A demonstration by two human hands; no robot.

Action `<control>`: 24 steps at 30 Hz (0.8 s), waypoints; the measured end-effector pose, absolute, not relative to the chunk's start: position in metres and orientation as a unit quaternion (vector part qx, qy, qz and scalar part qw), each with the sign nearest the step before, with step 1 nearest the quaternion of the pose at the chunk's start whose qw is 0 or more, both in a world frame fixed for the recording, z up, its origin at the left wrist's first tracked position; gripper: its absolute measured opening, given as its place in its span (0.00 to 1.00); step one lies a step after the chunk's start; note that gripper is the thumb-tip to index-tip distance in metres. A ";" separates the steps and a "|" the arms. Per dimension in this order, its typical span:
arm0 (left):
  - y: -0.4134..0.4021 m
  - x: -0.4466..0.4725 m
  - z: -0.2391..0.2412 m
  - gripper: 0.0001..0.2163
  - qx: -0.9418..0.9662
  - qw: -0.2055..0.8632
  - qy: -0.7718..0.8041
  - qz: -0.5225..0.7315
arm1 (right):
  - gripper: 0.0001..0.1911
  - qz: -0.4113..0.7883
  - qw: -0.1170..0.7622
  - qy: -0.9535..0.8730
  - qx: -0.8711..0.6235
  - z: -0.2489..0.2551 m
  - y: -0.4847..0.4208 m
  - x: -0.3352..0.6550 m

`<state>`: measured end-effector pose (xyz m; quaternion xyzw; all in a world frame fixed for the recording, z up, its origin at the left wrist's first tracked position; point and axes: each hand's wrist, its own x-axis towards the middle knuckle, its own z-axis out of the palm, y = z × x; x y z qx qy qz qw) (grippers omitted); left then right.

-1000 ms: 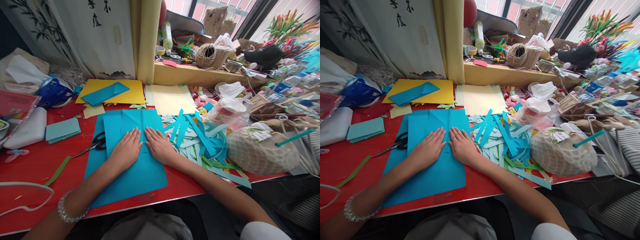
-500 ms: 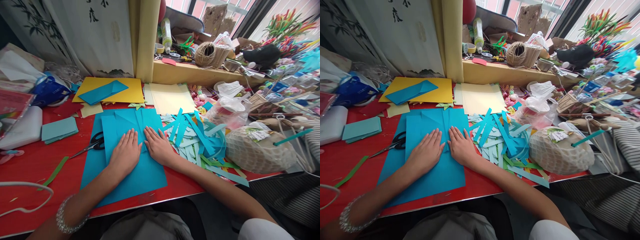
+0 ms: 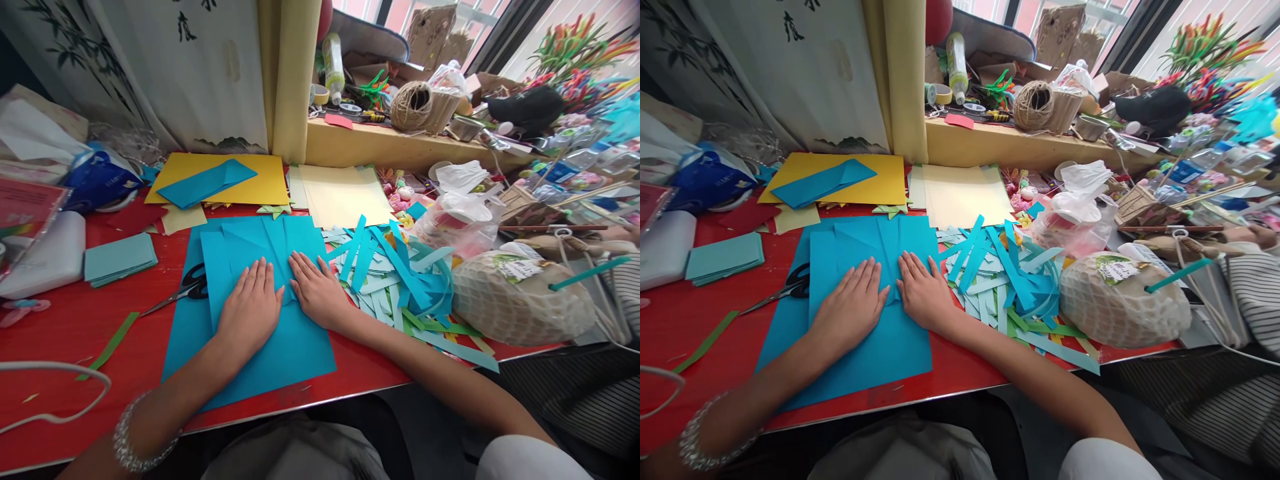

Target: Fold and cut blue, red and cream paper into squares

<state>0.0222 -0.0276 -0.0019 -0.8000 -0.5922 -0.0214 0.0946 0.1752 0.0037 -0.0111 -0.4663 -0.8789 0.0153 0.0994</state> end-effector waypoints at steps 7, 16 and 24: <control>-0.028 0.021 -0.005 0.27 -0.801 0.085 -0.590 -0.052 | 0.31 0.043 0.108 -0.878 -0.465 -0.010 0.006 0.177; -0.024 0.012 -0.005 0.26 -0.836 0.089 -0.534 -0.088 | 0.29 0.080 0.114 -0.903 -0.406 -0.004 -0.004 0.190; -0.019 0.011 -0.007 0.24 -0.844 0.073 -0.527 -0.072 | 0.29 0.065 0.079 -0.897 -0.430 -0.005 0.001 0.184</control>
